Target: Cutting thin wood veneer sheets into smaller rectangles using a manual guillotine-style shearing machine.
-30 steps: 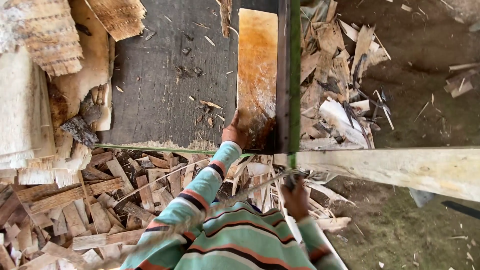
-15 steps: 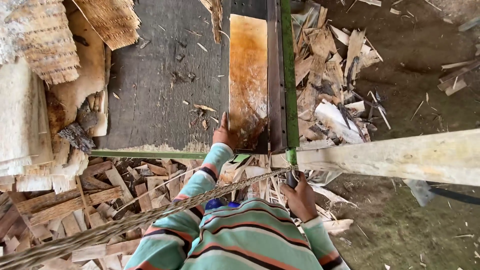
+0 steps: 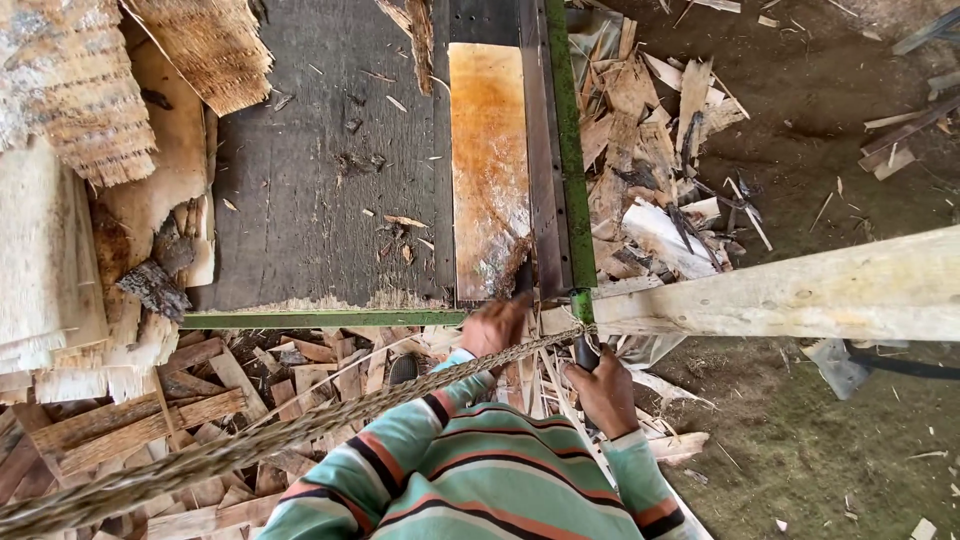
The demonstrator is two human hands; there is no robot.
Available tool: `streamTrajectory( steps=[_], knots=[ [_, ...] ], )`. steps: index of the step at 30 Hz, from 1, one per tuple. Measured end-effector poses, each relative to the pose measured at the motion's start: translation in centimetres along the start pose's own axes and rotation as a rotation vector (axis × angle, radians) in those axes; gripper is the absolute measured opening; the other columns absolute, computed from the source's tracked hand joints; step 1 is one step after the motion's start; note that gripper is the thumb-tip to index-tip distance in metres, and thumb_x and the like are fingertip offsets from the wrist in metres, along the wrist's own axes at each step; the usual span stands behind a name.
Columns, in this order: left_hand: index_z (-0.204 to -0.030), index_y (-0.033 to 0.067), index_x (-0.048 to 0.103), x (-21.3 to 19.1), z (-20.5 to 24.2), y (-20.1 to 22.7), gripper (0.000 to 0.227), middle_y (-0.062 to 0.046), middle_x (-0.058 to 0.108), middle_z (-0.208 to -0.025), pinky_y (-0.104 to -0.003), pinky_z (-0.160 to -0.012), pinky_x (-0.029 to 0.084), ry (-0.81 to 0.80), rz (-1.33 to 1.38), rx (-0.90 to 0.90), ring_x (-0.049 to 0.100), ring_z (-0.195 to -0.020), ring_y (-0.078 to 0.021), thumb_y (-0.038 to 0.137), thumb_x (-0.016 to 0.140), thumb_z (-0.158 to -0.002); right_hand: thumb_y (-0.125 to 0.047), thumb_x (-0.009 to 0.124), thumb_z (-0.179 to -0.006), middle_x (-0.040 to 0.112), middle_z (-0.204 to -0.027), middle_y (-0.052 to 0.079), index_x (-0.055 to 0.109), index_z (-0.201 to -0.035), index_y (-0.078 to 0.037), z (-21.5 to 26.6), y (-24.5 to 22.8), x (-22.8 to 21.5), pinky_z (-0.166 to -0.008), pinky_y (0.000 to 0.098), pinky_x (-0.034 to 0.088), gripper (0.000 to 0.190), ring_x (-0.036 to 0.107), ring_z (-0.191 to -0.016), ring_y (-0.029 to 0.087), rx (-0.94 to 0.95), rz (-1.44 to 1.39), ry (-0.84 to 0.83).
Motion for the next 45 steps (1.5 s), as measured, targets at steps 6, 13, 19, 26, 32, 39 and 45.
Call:
streamTrajectory(
  steps=[6, 13, 19, 26, 32, 39, 45],
  knots=[
    [-0.136, 0.0057, 0.062, -8.9, 2.4, 17.7, 0.044, -0.016, 0.072, -0.122, -0.047, -0.11, 0.054, 0.049, 0.363, 0.698, 0.071, -0.116, -0.0319, 0.032, 0.065, -0.102, -0.034, 0.077, -0.081, 0.073, -0.091, 0.019, 0.063, -0.109, 0.002, 0.6, 1.1, 0.2, -0.072, 0.0442, 0.059, 0.047, 0.072, -0.081, 0.034, -0.043, 0.034, 0.033],
    [-0.117, 0.0101, 0.072, -6.9, -5.2, 24.0, 0.056, -0.011, 0.075, -0.114, -0.042, -0.103, 0.058, -0.202, 0.515, 0.677, 0.071, -0.111, -0.0283, 0.06, 0.048, -0.106, -0.032, 0.077, -0.078, 0.072, -0.092, 0.02, 0.062, -0.111, 0.003, 3.8, 7.3, 5.5, -0.072, 0.0454, 0.057, 0.05, 0.07, -0.082, 0.036, -0.018, -0.032, 0.017],
    [-0.109, 0.0115, 0.076, 11.3, 3.3, 13.7, 0.067, -0.016, 0.075, -0.101, -0.048, -0.082, 0.058, -0.559, 0.414, 0.368, 0.069, -0.092, -0.0357, 0.071, 0.049, -0.096, -0.031, 0.077, -0.076, 0.071, -0.093, 0.022, 0.062, -0.113, 0.003, 7.3, 12.8, 7.2, -0.072, 0.0464, 0.055, 0.053, 0.068, -0.083, 0.038, -0.007, -0.076, -0.021],
    [-0.13, 0.0038, 0.067, 0.3, 5.4, 14.9, 0.054, -0.02, 0.067, -0.133, -0.054, -0.11, 0.048, -0.205, 0.415, 0.594, 0.064, -0.125, -0.0386, 0.047, 0.058, -0.098, -0.029, 0.077, -0.074, 0.071, -0.094, 0.024, 0.061, -0.116, 0.004, 9.1, 10.2, 2.7, -0.072, 0.0475, 0.054, 0.056, 0.067, -0.084, 0.039, -0.028, -0.117, -0.053],
    [-0.158, -0.0029, 0.029, -3.1, 0.4, -5.0, 0.085, -0.028, 0.032, -0.162, -0.057, -0.123, 0.019, 0.073, -0.155, -0.223, 0.025, -0.15, -0.0444, 0.049, 0.057, -0.096, -0.032, 0.075, -0.074, 0.071, -0.088, 0.024, 0.062, -0.108, 0.003, 1.3, -3.2, -3.4, -0.07, 0.0484, 0.053, 0.05, 0.067, -0.08, 0.041, -0.032, -0.124, -0.08],
    [-0.162, 0.0051, 0.024, -2.8, -3.1, -9.1, 0.117, -0.012, 0.024, -0.169, -0.054, -0.127, 0.014, -0.259, -0.245, -0.926, 0.019, -0.157, -0.0317, 0.075, 0.068, -0.079, -0.034, 0.076, -0.076, 0.07, -0.076, 0.02, 0.064, -0.094, 0.002, 1.4, -6.3, -6.4, -0.065, 0.0479, 0.055, 0.042, 0.071, -0.071, 0.039, 0.046, -0.097, -0.086],
    [-0.158, 0.0044, 0.029, -3.5, -4.4, -9.6, 0.111, -0.014, 0.037, -0.159, -0.048, -0.121, 0.028, -0.362, -0.241, -1.068, 0.035, -0.146, -0.0291, 0.065, 0.079, -0.079, -0.038, 0.071, -0.084, 0.071, -0.072, 0.015, 0.064, -0.099, 0.0, 1.4, -5.5, -5.0, -0.054, 0.045, 0.057, 0.041, 0.07, -0.057, 0.031, 0.12, -0.109, -0.214]
  ],
)
Point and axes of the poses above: each hand's wrist, its own z-axis away from the middle knuckle, its own x-axis out of the palm, y = z × x, the point moved 10 cm from there along -z, towards the middle knuckle
